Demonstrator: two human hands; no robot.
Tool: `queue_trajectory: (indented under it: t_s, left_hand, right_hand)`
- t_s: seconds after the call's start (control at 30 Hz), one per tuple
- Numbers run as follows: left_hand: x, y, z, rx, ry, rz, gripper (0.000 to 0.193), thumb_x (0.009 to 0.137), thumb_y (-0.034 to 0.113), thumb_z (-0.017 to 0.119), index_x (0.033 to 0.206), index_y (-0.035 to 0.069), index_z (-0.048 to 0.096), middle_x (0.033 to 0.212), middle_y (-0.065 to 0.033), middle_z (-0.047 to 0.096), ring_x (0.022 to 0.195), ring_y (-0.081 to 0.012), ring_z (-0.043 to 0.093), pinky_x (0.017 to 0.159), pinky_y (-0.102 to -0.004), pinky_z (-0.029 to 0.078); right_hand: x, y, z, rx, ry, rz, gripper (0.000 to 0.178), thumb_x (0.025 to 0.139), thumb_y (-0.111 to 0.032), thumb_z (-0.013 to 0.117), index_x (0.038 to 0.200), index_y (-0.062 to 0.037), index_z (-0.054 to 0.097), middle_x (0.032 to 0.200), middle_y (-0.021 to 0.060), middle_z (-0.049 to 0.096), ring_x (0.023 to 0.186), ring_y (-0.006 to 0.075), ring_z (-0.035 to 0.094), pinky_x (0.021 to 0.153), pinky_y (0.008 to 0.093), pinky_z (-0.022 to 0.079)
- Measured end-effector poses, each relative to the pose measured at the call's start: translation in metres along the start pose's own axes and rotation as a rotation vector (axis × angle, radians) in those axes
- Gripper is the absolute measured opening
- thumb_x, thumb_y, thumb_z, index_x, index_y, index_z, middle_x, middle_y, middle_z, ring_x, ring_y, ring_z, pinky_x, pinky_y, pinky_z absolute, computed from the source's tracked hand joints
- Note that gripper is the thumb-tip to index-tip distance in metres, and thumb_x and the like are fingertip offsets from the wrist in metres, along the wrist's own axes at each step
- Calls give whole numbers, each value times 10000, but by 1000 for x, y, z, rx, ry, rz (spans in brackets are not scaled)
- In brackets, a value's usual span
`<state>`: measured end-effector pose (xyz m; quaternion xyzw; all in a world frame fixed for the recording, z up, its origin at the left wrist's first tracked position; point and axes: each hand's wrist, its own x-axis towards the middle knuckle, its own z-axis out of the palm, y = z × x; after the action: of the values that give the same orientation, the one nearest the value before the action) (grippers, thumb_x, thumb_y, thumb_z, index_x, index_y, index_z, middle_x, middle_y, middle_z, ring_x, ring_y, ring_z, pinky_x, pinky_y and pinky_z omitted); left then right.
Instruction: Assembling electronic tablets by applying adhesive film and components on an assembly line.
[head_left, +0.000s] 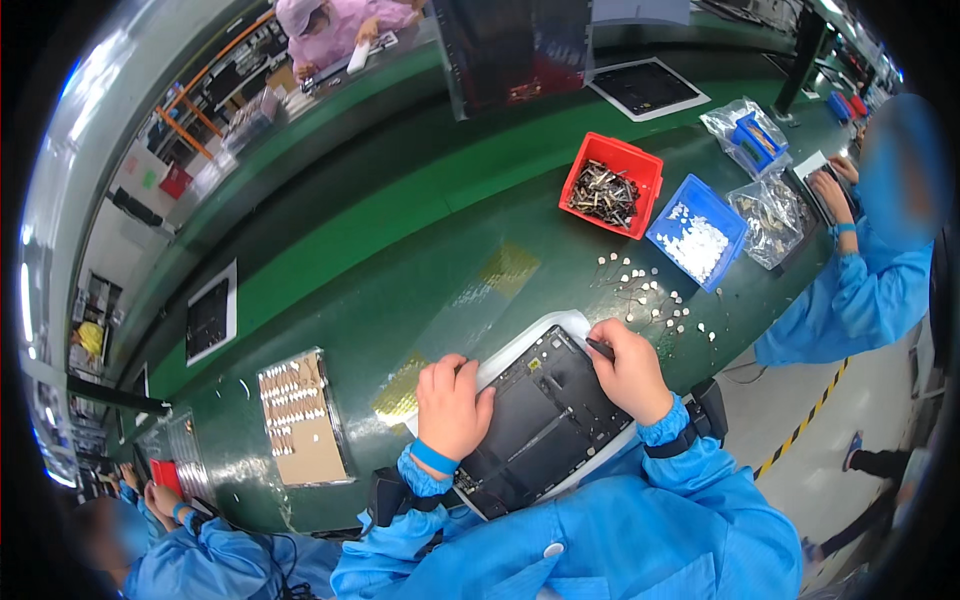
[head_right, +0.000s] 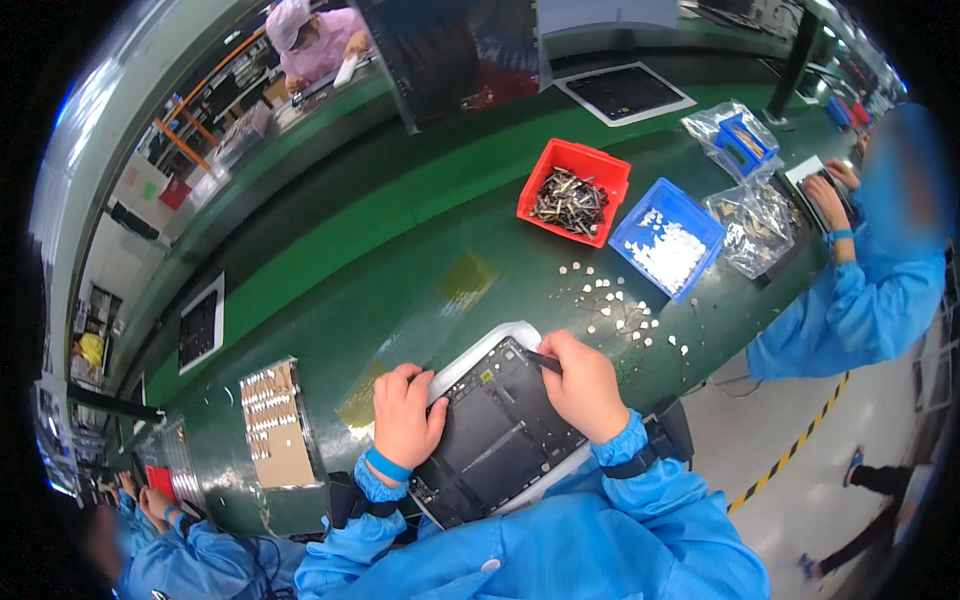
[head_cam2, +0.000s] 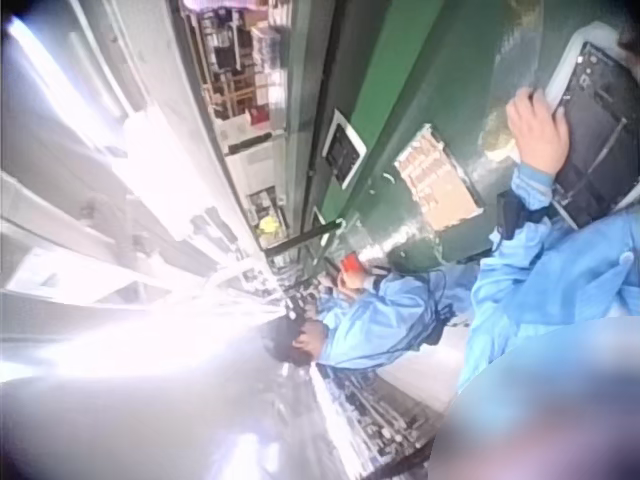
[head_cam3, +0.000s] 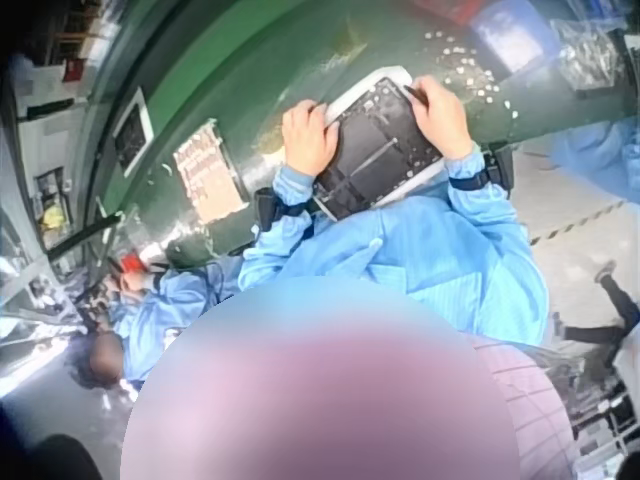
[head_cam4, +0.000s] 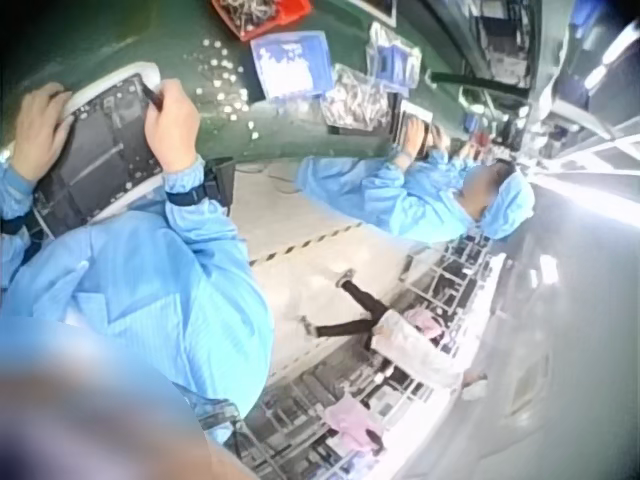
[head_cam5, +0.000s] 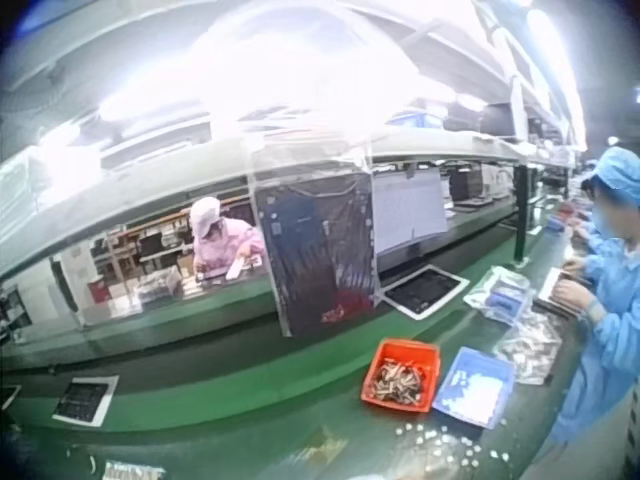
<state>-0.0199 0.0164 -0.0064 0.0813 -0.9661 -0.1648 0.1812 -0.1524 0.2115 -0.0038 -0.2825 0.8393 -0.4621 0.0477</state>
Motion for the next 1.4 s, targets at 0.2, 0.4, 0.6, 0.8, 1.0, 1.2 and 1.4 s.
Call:
queue_trajectory:
  t_s: [0.2, 0.4, 0.6, 0.8, 1.0, 1.2, 1.4]
  left_hand:
    - [0, -2, -5, -155, -49, 6, 167, 745, 104, 601, 872, 24, 528, 880, -167, 551, 837, -358, 513, 767, -422, 409]
    - [10, 6, -27, -310, -240, -191, 161, 822, 114, 544, 947, 14, 562, 771, -211, 601, 735, -389, 588, 633, -428, 469]
    - [88, -58, -75, -199, -29, -211, 171, 840, 66, 514, 973, -26, 569, 840, -186, 598, 776, -292, 592, 704, -337, 462]
    - [202, -202, -107, 19, 6, -166, 203, 852, 112, 492, 986, -12, 581, 873, -196, 607, 856, -313, 591, 754, -346, 448]
    - [287, -286, -87, 300, -59, -217, 221, 859, 199, 443, 961, 34, 550, 968, -223, 576, 942, -408, 527, 787, -429, 429]
    - [324, -241, -32, 612, -218, -770, 254, 853, 263, 473, 1079, 211, 579, 1203, -97, 531, 1160, -290, 458, 901, -608, 296]
    - [362, -278, 80, 525, 672, 613, 225, 836, 275, 519, 832, 75, 622, 734, -85, 589, 727, -244, 582, 647, -381, 461]
  right_hand:
    - [-9, 6, -4, 220, 51, -26, 194, 709, 33, 566, 887, -31, 525, 795, 150, 582, 723, 311, 600, 652, 332, 474]
    - [-14, 6, -4, 547, 102, 71, 190, 748, 22, 564, 932, -21, 540, 833, 84, 581, 720, 154, 589, 618, 282, 471]
    - [-18, 6, -38, 676, 322, -39, 248, 790, 75, 513, 1019, -17, 486, 963, 74, 559, 611, 66, 463, 569, 193, 373]
    - [-30, 42, -62, 665, 435, 83, 188, 820, 55, 490, 994, -17, 474, 960, 98, 543, 827, 123, 553, 696, 219, 441]
    - [-42, 65, -69, 570, 606, 204, 138, 836, 20, 488, 954, -47, 466, 877, 63, 553, 536, 38, 438, 463, 159, 342]
    - [-51, 82, -65, 589, 730, 173, 138, 826, 25, 483, 942, -40, 449, 849, 97, 527, 525, 51, 409, 439, 159, 321]
    - [-42, 95, -62, 583, 797, 55, 119, 835, -12, 491, 938, -33, 436, 816, 102, 505, 523, 67, 405, 435, 166, 316]
